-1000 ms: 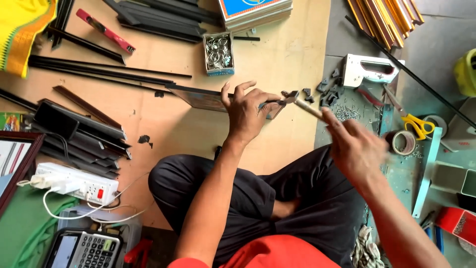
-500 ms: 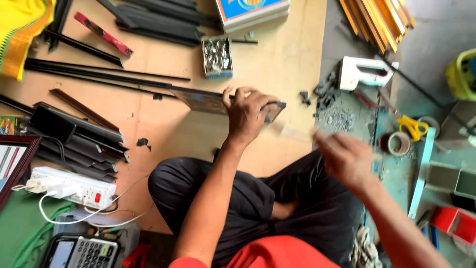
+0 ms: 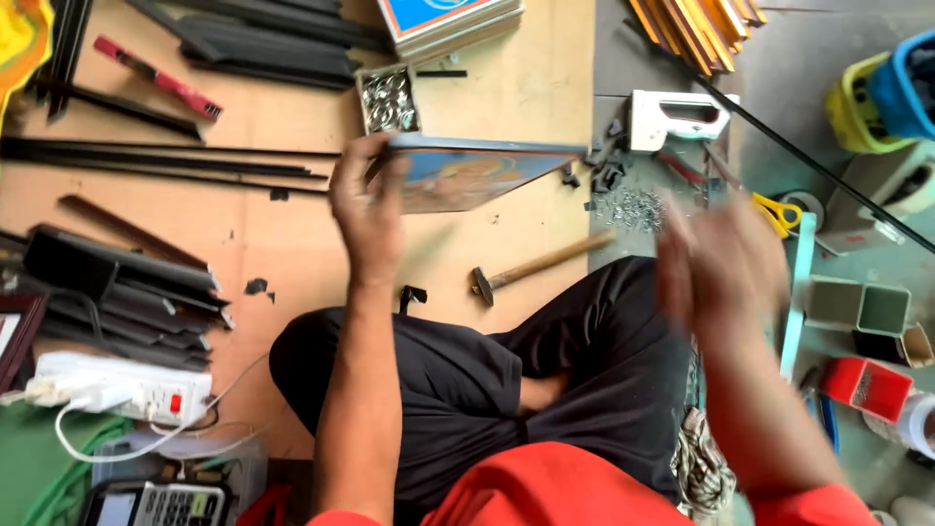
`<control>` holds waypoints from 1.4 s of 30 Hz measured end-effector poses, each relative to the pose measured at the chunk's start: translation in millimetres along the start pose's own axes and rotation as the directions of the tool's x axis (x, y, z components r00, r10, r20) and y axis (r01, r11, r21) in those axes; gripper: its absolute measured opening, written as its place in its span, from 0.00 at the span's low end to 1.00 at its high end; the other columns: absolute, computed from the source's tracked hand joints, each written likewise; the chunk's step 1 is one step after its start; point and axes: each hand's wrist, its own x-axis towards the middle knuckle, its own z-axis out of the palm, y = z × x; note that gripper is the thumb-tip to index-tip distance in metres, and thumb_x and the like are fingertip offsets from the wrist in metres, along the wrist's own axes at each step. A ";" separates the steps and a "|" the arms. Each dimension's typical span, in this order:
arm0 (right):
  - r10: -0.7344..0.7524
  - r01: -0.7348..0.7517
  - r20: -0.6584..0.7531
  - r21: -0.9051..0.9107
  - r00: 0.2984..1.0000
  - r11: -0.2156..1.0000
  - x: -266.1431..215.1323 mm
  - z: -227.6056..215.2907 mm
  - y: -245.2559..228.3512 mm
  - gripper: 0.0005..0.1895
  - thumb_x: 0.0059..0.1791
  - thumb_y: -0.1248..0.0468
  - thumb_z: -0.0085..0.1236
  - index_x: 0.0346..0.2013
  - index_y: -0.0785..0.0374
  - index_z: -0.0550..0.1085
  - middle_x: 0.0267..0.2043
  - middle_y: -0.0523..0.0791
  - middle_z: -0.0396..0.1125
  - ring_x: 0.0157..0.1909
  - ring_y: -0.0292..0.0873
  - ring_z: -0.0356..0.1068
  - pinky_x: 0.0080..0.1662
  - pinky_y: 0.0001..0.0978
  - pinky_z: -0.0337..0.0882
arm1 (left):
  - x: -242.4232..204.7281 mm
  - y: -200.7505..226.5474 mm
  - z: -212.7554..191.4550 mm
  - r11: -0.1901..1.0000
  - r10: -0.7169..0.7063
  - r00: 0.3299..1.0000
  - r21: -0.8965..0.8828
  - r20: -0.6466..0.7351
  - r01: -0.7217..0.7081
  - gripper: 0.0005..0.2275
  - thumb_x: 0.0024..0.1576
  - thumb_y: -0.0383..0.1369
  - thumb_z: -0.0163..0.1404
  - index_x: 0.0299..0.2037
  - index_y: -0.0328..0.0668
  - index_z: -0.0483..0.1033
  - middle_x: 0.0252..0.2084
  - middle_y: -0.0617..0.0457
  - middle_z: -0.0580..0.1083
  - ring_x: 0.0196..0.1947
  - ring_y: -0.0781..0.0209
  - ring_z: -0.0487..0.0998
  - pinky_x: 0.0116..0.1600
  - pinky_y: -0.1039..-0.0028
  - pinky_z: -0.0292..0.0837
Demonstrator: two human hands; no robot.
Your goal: The person assembles a picture frame by attaching a hanging loop to the back with a hammer and drill, then wipes the frame. They then fit black frame strips around a printed image, securing them with a hammer and nails, and trimming excess strip with scissors.
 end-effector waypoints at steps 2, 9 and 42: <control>0.207 -0.188 0.176 -0.118 0.962 0.975 -8.3 11.1 64.5 0.06 0.60 0.65 0.58 0.46 0.65 0.78 0.44 0.49 0.75 0.44 0.47 0.75 0.48 0.40 0.74 | -20.5 -24.6 2.8 0.738 -0.305 0.951 -0.620 0.044 0.266 0.08 0.65 0.33 0.57 0.51 0.43 0.77 0.45 0.59 0.77 0.49 0.67 0.75 0.59 0.72 0.71; 0.535 -0.283 0.654 -0.458 0.534 0.843 -173.0 65.4 214.8 0.22 0.43 0.54 0.69 0.47 0.60 0.78 0.45 0.49 0.73 0.43 0.57 0.74 0.39 0.49 0.72 | -55.5 -55.6 8.5 0.736 -0.382 0.923 -0.587 0.051 0.337 0.10 0.63 0.26 0.58 0.52 0.38 0.74 0.46 0.58 0.77 0.47 0.69 0.77 0.54 0.79 0.75; 0.755 -0.632 0.122 0.642 0.644 0.435 -44.2 29.3 51.9 0.05 0.60 0.78 0.57 0.51 0.73 0.76 0.45 0.51 0.75 0.47 0.44 0.78 0.53 0.37 0.79 | -19.5 -16.2 -11.2 0.924 -0.002 0.995 -0.381 0.101 0.041 0.05 0.62 0.25 0.55 0.46 0.42 0.80 0.48 0.52 0.80 0.50 0.61 0.82 0.53 0.75 0.83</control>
